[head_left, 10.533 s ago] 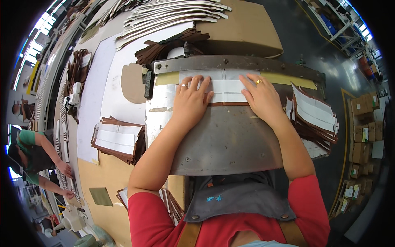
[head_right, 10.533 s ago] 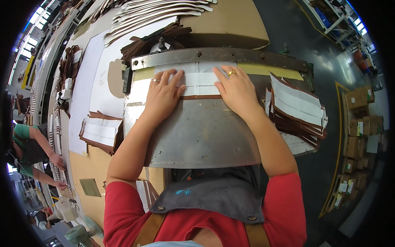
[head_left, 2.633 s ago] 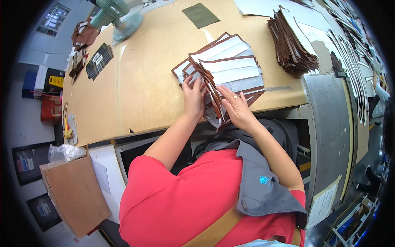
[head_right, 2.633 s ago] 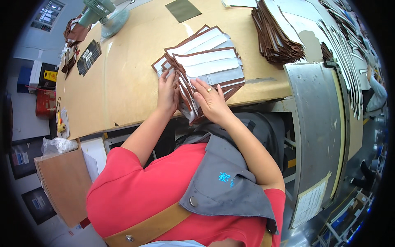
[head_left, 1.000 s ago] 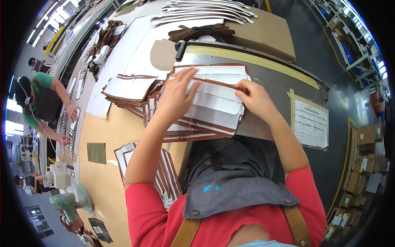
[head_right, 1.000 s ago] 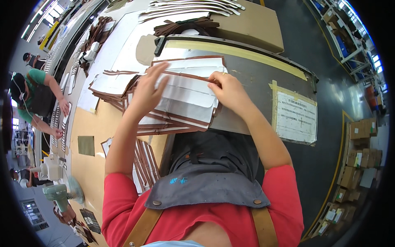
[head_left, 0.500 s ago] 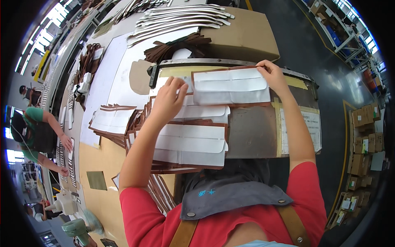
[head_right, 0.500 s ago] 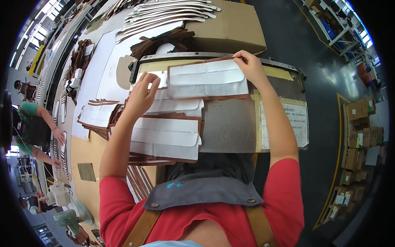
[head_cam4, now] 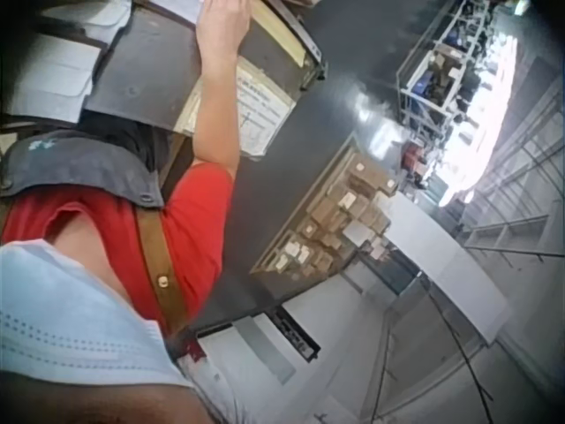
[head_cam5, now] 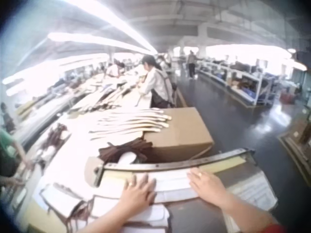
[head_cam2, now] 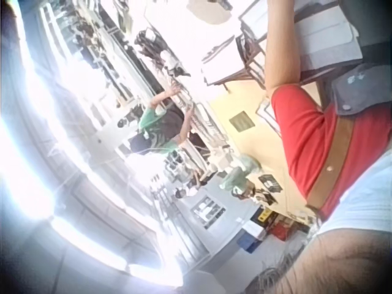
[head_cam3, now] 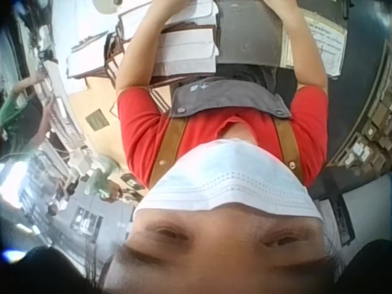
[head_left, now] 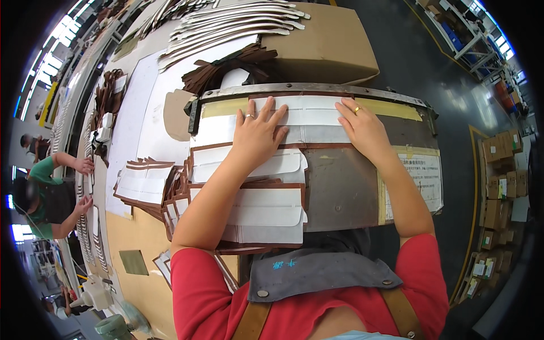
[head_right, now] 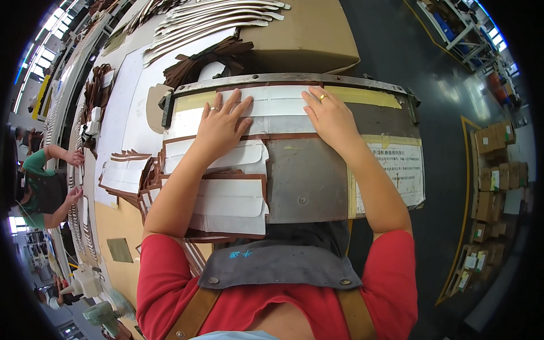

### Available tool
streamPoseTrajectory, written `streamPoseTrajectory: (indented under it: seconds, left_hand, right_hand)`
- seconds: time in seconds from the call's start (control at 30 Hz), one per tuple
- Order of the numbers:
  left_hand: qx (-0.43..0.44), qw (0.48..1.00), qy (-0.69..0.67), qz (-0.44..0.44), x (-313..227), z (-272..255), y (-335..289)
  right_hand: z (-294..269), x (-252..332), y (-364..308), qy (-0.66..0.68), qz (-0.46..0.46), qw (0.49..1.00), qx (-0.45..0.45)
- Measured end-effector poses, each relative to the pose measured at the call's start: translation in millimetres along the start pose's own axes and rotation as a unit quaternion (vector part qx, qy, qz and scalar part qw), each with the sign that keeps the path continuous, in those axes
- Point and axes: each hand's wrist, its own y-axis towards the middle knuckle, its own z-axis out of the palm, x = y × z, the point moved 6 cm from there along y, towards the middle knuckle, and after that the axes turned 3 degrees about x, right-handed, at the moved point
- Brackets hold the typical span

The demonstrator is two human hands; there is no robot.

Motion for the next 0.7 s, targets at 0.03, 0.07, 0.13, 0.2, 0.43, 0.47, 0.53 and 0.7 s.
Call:
streamPoseTrajectory:
  seconds: [0.03, 0.07, 0.13, 0.2, 0.43, 0.47, 0.53, 0.7]
  left_hand:
    - [0.007, 1.000, -0.007, 0.002, 0.6, 0.8, 0.0]
    - [0.002, 1.000, -0.016, 0.010, 0.1, 1.3, 1.1]
    - [-0.007, 0.999, -0.035, 0.024, -0.4, 2.7, 2.6]
    - [-0.014, 0.998, -0.044, 0.030, -1.2, 2.5, 5.3]
    - [-0.055, 0.998, 0.019, 0.017, -4.9, 2.8, 7.8]
    - [-0.048, 0.999, 0.012, 0.014, -6.7, 0.4, 7.9]
    - [-0.036, 0.999, -0.003, 0.010, -11.4, -7.4, 7.0]
    - [-0.061, 0.998, -0.010, 0.025, -12.4, -8.8, 5.6]
  right_hand:
    - [-0.7, 0.5, -0.7, -0.006, 0.004, 1.000, 0.009]
    - [-2.9, 0.5, -0.8, -0.014, 0.008, 1.000, 0.016]
    - [-2.7, 0.3, -2.9, -0.024, 0.014, 0.999, 0.025]
    - [-3.0, -1.3, -4.4, -0.032, 0.016, 0.999, 0.027]
    - [0.7, -5.0, -0.9, -0.041, 0.010, 0.999, 0.010]
    - [0.9, -5.0, -0.8, -0.048, 0.006, 0.999, 0.008]
    - [-0.7, -5.2, -0.4, -0.041, 0.022, 0.999, 0.025]
    - [-3.5, -0.9, -4.7, -0.047, 0.019, 0.998, 0.045]
